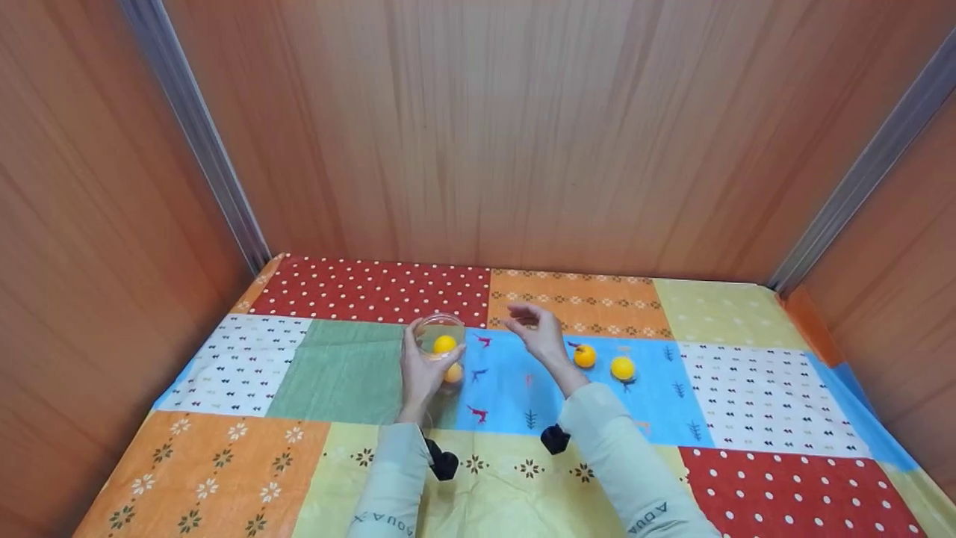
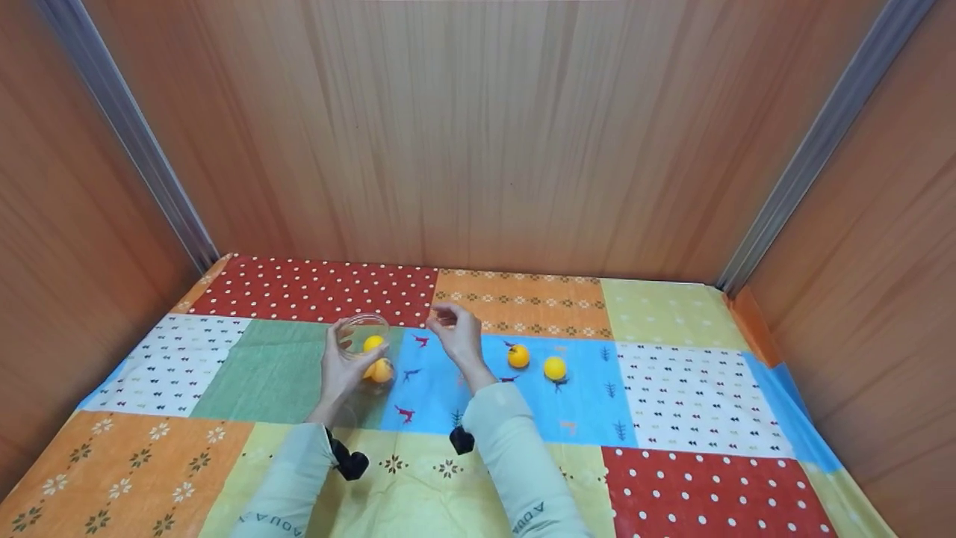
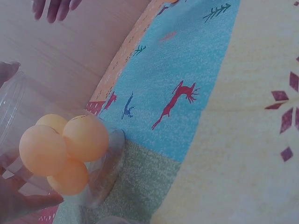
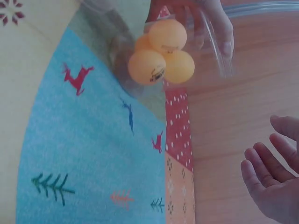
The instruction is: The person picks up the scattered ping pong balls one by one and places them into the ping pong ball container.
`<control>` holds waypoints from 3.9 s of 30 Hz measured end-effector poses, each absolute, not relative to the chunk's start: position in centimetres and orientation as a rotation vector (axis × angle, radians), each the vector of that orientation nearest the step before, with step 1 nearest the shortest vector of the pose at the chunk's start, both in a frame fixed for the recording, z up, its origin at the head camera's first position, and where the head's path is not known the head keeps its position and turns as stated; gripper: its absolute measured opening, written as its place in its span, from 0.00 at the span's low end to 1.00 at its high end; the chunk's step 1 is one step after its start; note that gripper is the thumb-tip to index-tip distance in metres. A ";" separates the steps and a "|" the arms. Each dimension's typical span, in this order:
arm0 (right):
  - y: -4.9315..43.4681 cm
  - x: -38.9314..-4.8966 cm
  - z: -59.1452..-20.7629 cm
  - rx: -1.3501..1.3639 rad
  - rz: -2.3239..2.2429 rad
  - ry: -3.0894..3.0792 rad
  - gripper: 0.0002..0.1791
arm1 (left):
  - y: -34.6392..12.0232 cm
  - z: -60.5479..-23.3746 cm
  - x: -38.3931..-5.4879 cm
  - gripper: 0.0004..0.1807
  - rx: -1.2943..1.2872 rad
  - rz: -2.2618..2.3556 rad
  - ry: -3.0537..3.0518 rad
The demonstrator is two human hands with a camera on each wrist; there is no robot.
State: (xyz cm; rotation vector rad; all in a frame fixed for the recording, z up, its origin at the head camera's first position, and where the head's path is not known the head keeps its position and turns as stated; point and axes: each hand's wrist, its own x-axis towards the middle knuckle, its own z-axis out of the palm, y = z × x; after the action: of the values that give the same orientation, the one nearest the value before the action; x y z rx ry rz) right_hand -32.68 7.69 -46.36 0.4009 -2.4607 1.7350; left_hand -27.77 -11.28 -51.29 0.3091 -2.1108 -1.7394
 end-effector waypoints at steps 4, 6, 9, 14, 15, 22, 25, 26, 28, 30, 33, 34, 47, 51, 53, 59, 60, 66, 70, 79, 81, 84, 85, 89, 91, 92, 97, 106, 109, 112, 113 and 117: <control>9.0 -32.7 -46.7 0.380 1.731 -2.447 0.16 | -11.4 -51.3 -27.8 0.42 0.312 -1.747 -2.108; 9.6 -32.1 -46.1 0.387 1.731 -2.423 0.16 | -11.4 -51.3 -27.8 0.42 0.307 -1.744 -2.111; 10.8 -31.8 -46.1 0.397 1.729 -2.393 0.15 | -11.4 -51.3 -27.8 0.42 0.307 -1.744 -2.116; 13.1 -33.1 -47.7 0.330 1.706 -2.398 0.14 | -11.4 -51.3 -27.7 0.44 0.310 -1.742 -2.116; 13.5 -33.1 -47.8 0.305 1.707 -2.400 0.15 | -11.4 -51.4 -27.7 0.44 0.312 -1.740 -2.118; 16.3 -33.3 -48.5 0.159 1.693 -2.447 0.16 | -11.4 -51.2 -27.7 0.43 0.306 -1.746 -2.111; 17.3 -33.4 -49.0 0.114 1.677 -2.465 0.19 | -11.4 -51.3 -27.7 0.42 0.288 -1.740 -2.100; 17.7 -33.6 -49.4 0.102 1.661 -2.472 0.20 | -11.4 -51.3 -27.8 0.42 0.284 -1.736 -2.098; 18.6 -34.5 -51.0 0.054 1.644 -2.479 0.23 | -11.4 -51.3 -27.8 0.42 0.285 -1.731 -2.093; 19.8 -35.8 -53.2 0.021 1.610 -2.490 0.24 | -11.4 -51.3 -27.8 0.42 0.283 -1.738 -2.093; 21.8 -38.2 -57.0 -0.052 1.566 -2.488 0.25 | -11.4 -51.3 -27.7 0.42 0.302 -1.755 -2.097; 22.5 -38.6 -57.5 -0.045 1.596 -2.479 0.23 | -11.3 -51.3 -27.7 0.42 0.310 -1.760 -2.100; 24.4 -36.2 -56.5 -0.137 1.538 -2.460 0.26 | -11.3 -51.3 -27.8 0.43 0.339 -1.755 -2.111; 24.3 -34.7 -54.7 -0.191 1.625 -2.459 0.27 | -11.3 -51.6 -27.9 0.43 0.307 -1.749 -2.105; 24.9 -35.0 -55.5 -0.213 1.604 -2.491 0.29 | -11.3 -51.5 -27.9 0.42 0.290 -1.736 -2.093; 26.3 -36.7 -59.2 -0.300 1.553 -2.516 0.37 | -11.4 -51.2 -27.8 0.42 0.296 -1.721 -2.093; 26.3 -36.5 -59.1 -0.307 1.563 -2.511 0.37 | -11.4 -51.2 -27.8 0.42 0.296 -1.722 -2.095; 25.3 -33.9 -56.0 -0.334 1.617 -2.540 0.37 | -11.4 -51.1 -27.8 0.42 0.301 -1.733 -2.104; 24.7 -32.8 -54.4 -0.397 1.673 -2.559 0.36 | -11.4 -51.1 -27.8 0.42 0.302 -1.730 -2.107; 24.7 -32.7 -54.3 -0.482 1.648 -2.638 0.38 | -11.4 -51.2 -27.9 0.41 0.295 -1.727 -2.101; 24.7 -32.6 -54.3 -0.471 1.655 -2.633 0.38 | -11.4 -51.2 -27.9 0.40 0.295 -1.726 -2.097; 24.8 -32.5 -54.4 -0.424 1.649 -2.621 0.38 | -11.4 -51.2 -27.8 0.41 0.284 -1.718 -2.089; 24.8 -32.5 -54.5 -0.408 1.644 -2.623 0.38 | -11.4 -51.2 -27.8 0.41 0.276 -1.715 -2.086; 24.7 -32.5 -54.6 -0.388 1.638 -2.629 0.32 | -11.4 -51.3 -27.8 0.42 0.251 -1.702 -2.082; 24.6 -32.4 -54.6 -0.379 1.630 -2.634 0.29 | -11.4 -51.3 -27.7 0.42 0.258 -1.698 -2.085; 24.6 -32.4 -54.6 -0.377 1.627 -2.637 0.28 | -11.4 -51.3 -27.7 0.42 0.264 -1.699 -2.087; 24.6 -32.3 -54.4 -0.380 1.628 -2.651 0.28 | -11.4 -51.3 -27.7 0.41 0.275 -1.710 -2.097; 24.7 -32.3 -54.4 -0.387 1.645 -2.645 0.29 | -11.4 -51.2 -27.8 0.42 0.279 -1.718 -2.089; 24.8 -32.2 -54.3 -0.374 1.632 -2.654 0.29 | -11.4 -51.2 -27.8 0.41 0.285 -1.723 -2.085; 24.9 -32.0 -54.2 -0.357 1.621 -2.657 0.30 | -11.4 -51.2 -27.8 0.40 0.287 -1.729 -2.082; 24.9 -32.0 -54.2 -0.354 1.621 -2.654 0.30 | -11.4 -51.2 -27.8 0.40 0.287 -1.729 -2.083; 24.9 -31.8 -54.2 -0.344 1.639 -2.629 0.29 | -11.4 -51.2 -27.8 0.41 0.286 -1.731 -2.086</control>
State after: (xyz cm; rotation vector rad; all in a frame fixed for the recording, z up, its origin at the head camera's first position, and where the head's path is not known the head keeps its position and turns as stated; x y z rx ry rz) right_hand -31.83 24.90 -54.24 -0.3437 -2.6287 1.6390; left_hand -27.83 -11.41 -51.18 0.2863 -2.0857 -1.7313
